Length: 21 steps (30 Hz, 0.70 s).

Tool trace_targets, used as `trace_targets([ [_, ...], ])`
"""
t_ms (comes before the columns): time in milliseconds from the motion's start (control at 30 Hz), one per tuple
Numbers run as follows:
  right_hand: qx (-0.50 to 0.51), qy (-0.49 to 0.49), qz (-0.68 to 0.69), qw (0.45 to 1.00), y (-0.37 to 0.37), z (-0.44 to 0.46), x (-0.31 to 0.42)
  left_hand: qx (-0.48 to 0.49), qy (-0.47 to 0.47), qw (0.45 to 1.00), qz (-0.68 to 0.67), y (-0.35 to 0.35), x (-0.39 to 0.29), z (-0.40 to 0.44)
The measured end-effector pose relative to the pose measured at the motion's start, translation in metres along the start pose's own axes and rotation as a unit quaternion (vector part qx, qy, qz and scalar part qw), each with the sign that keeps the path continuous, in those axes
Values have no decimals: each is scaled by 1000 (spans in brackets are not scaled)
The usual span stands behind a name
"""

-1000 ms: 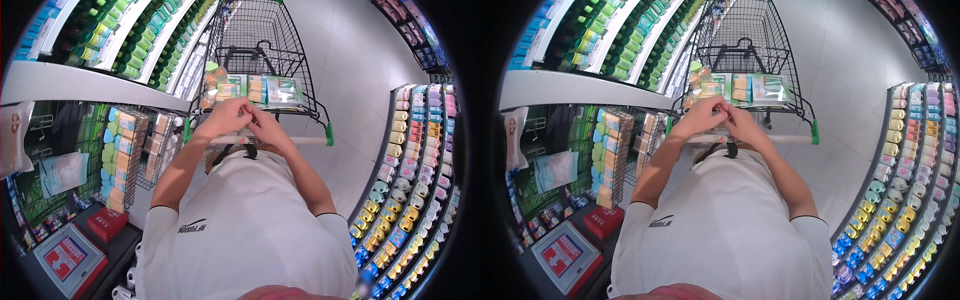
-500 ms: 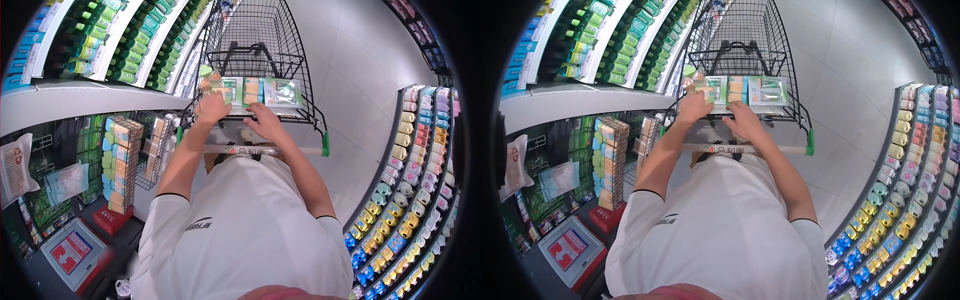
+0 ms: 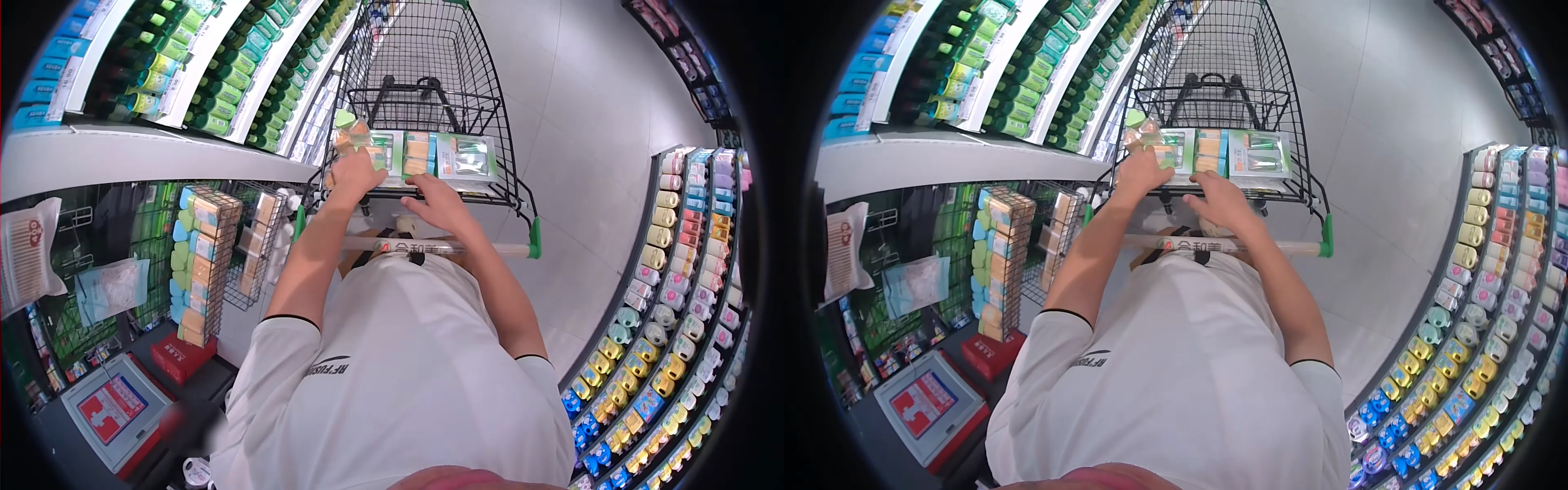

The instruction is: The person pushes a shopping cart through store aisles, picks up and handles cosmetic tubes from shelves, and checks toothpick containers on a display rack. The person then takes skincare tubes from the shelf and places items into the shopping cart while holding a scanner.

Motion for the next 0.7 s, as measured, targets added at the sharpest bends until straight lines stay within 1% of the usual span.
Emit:
trace_targets([
  [67,2,5,-3,1000,-2,4,0,-13,-7,1000,-10,7,2,-4],
  [133,5,-34,86,996,3,5,5,-8,4,999,-35,15,7,-9],
  [167,4,-33,83,996,2,8,5,-10,3,999,-37,20,9,-11],
  [233,-23,-20,71,997,5,15,7,4,3,994,-110,23,15,-18],
  [267,-20,-17,67,997,4,19,7,2,6,993,-114,26,19,-22],
  [333,-16,-19,58,998,0,27,16,-52,-45,978,-197,39,23,-31],
  [367,-15,-3,46,999,-2,31,24,-65,-56,969,-230,43,29,-35],
  [400,-7,2,43,999,-5,34,31,-68,-47,969,-234,46,39,-42],
  [467,13,24,62,998,-15,44,50,-62,-71,924,-370,54,52,-54],
  [500,20,51,71,996,-21,48,64,-60,-69,913,-397,57,60,-59],
  [533,28,58,68,996,-28,51,74,-67,-60,912,-400,60,70,-65],
  [600,45,65,125,989,-39,57,96,-50,-84,882,-461,64,82,-76],
  [633,39,93,120,988,-44,60,108,-59,-106,872,-474,69,87,-82],
  [667,49,100,116,987,-51,62,118,-68,-98,870,-478,71,97,-87],
  [700,42,118,107,986,-55,63,130,-54,-101,853,-509,71,103,-93],
])
Point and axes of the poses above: each hand's wrist, its own z-axis towards the middle knuckle, its own y-axis out of the back of the hand, x = y × z, the point moved 10 cm from there along z, towards the middle knuckle, and after that the axes turned 11 degrees about z, right-handed, at the moved point
